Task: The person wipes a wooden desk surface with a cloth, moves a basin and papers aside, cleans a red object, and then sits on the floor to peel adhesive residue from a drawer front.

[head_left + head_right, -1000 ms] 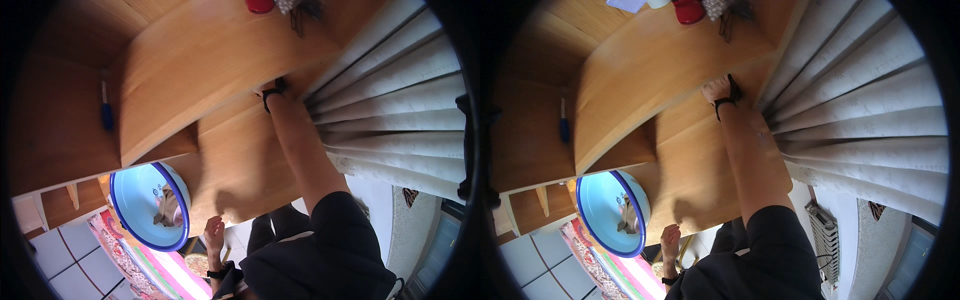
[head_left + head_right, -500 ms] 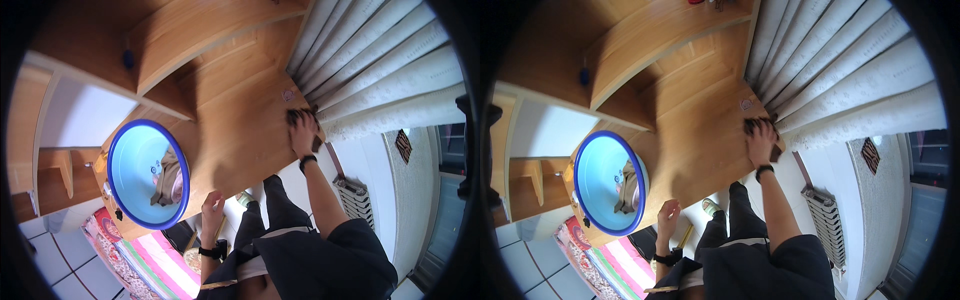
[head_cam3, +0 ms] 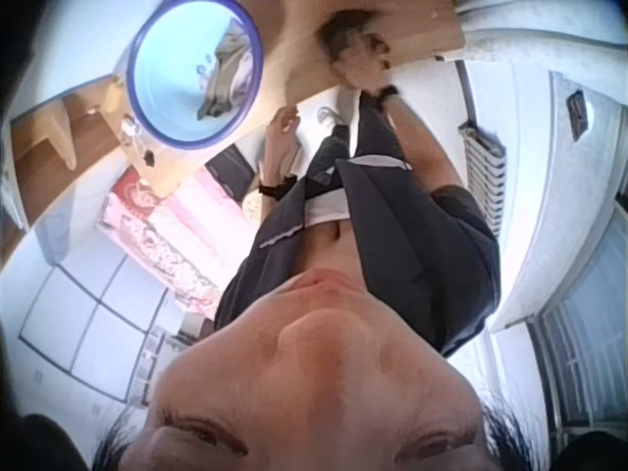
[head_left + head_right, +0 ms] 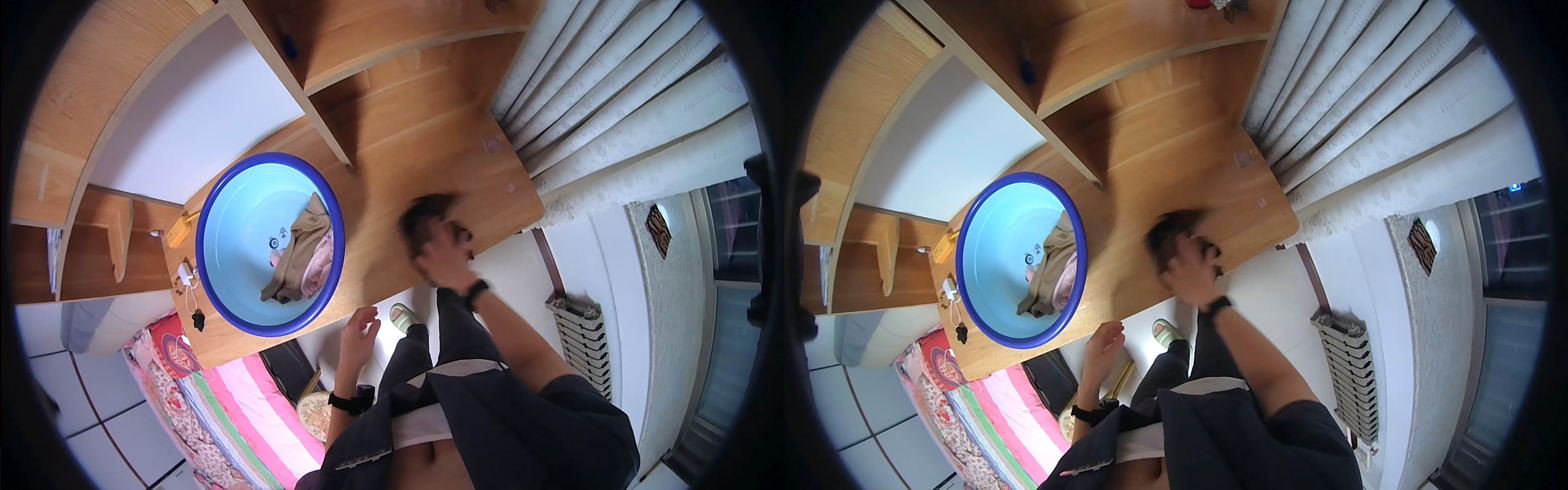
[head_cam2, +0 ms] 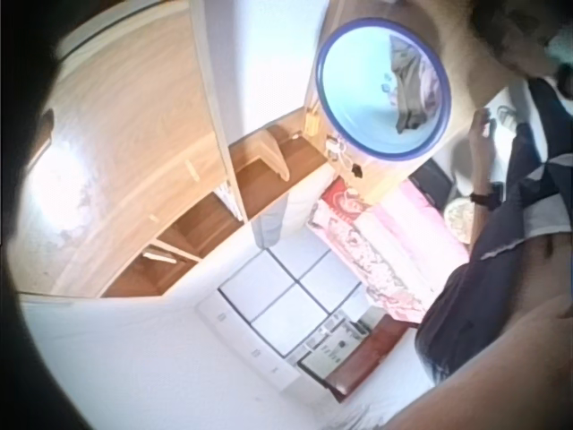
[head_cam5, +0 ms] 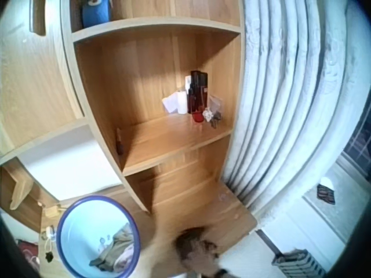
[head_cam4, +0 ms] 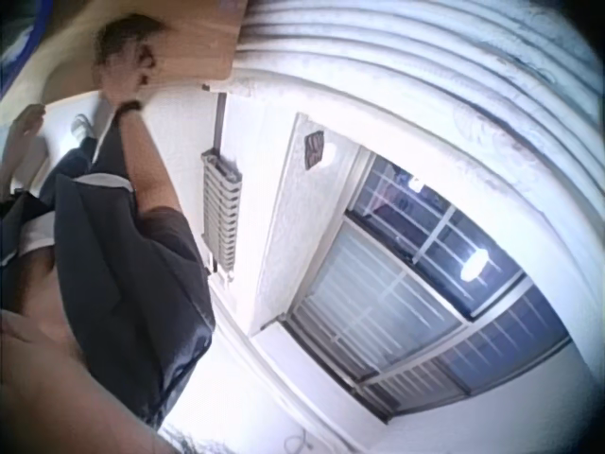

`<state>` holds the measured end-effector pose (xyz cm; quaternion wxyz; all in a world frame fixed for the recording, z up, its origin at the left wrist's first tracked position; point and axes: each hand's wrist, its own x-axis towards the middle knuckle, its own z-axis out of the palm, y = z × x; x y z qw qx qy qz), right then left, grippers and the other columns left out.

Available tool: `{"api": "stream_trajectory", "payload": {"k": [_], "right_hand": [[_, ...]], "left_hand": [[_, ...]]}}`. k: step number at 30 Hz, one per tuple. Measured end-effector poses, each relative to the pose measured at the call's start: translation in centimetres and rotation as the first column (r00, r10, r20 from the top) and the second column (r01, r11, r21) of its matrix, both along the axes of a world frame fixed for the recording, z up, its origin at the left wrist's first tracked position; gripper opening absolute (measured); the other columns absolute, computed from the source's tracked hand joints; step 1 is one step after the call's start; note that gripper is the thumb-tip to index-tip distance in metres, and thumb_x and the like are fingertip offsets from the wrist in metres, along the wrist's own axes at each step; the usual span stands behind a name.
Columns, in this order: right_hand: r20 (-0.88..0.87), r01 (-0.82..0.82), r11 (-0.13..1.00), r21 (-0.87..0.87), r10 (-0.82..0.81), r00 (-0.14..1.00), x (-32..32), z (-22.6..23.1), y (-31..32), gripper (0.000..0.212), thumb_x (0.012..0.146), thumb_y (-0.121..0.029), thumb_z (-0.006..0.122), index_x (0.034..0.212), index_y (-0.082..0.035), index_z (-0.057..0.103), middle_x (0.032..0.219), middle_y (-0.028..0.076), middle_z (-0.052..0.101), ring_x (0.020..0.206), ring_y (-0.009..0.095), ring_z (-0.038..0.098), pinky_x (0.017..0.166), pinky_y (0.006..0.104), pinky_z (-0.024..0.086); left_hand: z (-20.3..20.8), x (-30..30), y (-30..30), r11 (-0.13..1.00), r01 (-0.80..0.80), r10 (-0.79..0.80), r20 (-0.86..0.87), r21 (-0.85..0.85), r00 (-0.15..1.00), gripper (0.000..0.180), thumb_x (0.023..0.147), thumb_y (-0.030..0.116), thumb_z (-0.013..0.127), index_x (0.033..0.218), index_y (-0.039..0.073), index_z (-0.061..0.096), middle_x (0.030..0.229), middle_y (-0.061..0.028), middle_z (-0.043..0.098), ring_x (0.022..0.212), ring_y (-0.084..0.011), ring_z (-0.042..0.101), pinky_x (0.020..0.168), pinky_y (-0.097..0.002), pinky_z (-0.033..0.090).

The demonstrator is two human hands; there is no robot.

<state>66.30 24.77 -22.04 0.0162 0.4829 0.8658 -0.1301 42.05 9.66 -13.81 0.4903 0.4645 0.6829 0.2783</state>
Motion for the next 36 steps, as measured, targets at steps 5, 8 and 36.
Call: {"api": "stream_trajectory", "payload": {"k": [5, 8, 36], "right_hand": [[-0.236, 0.205, 0.978, 0.029, -0.192, 0.953, -8.8, -3.1, 3.7, 0.044, 0.092, -0.046, 0.055, 0.108, -0.006, 0.062, 0.16, 0.024, 0.006, 0.148, 0.044, 0.004, 0.099, 0.0821, 0.006], [-0.258, 0.276, 0.961, -0.012, -0.27, 0.928, -10.2, -3.2, 10.9, 0.042, 0.089, -0.048, 0.057, 0.109, -0.01, 0.06, 0.161, 0.022, 0.003, 0.148, 0.044, 0.002, 0.097, 0.0839, 0.005], [-0.604, 0.932, 0.359, -0.039, -0.752, 0.264, 16.2, 0.4, 2.7, 0.023, 0.088, -0.007, 0.057, 0.11, 0.003, 0.055, 0.103, 0.028, 0.061, 0.097, 0.045, 0.058, 0.083, 0.0498, 0.046]], "left_hand": [[-0.1, 2.0, 1.7, 0.997, -0.054, 0.049, 0.082, 0.06, 0.995, 0.027, 0.091, 0.008, 0.063, 0.117, 0.0, 0.06, 0.111, -0.0146, 0.069, 0.104, -0.0252, 0.067, 0.088, -0.0361, 0.053], [-0.5, 2.8, 2.7, 0.998, -0.046, 0.043, 0.056, 0.042, 0.998, 0.027, 0.091, 0.007, 0.062, 0.117, 0.001, 0.06, 0.11, -0.0143, 0.069, 0.104, -0.0247, 0.067, 0.088, -0.036, 0.053], [2.2, 2.2, 3.7, 0.982, 0.133, -0.141, 0.052, 0.135, 0.989, 0.027, 0.09, 0.01, 0.064, 0.115, 0.0, 0.061, 0.11, -0.0161, 0.068, 0.105, -0.0266, 0.065, 0.091, -0.0372, 0.05]]}}
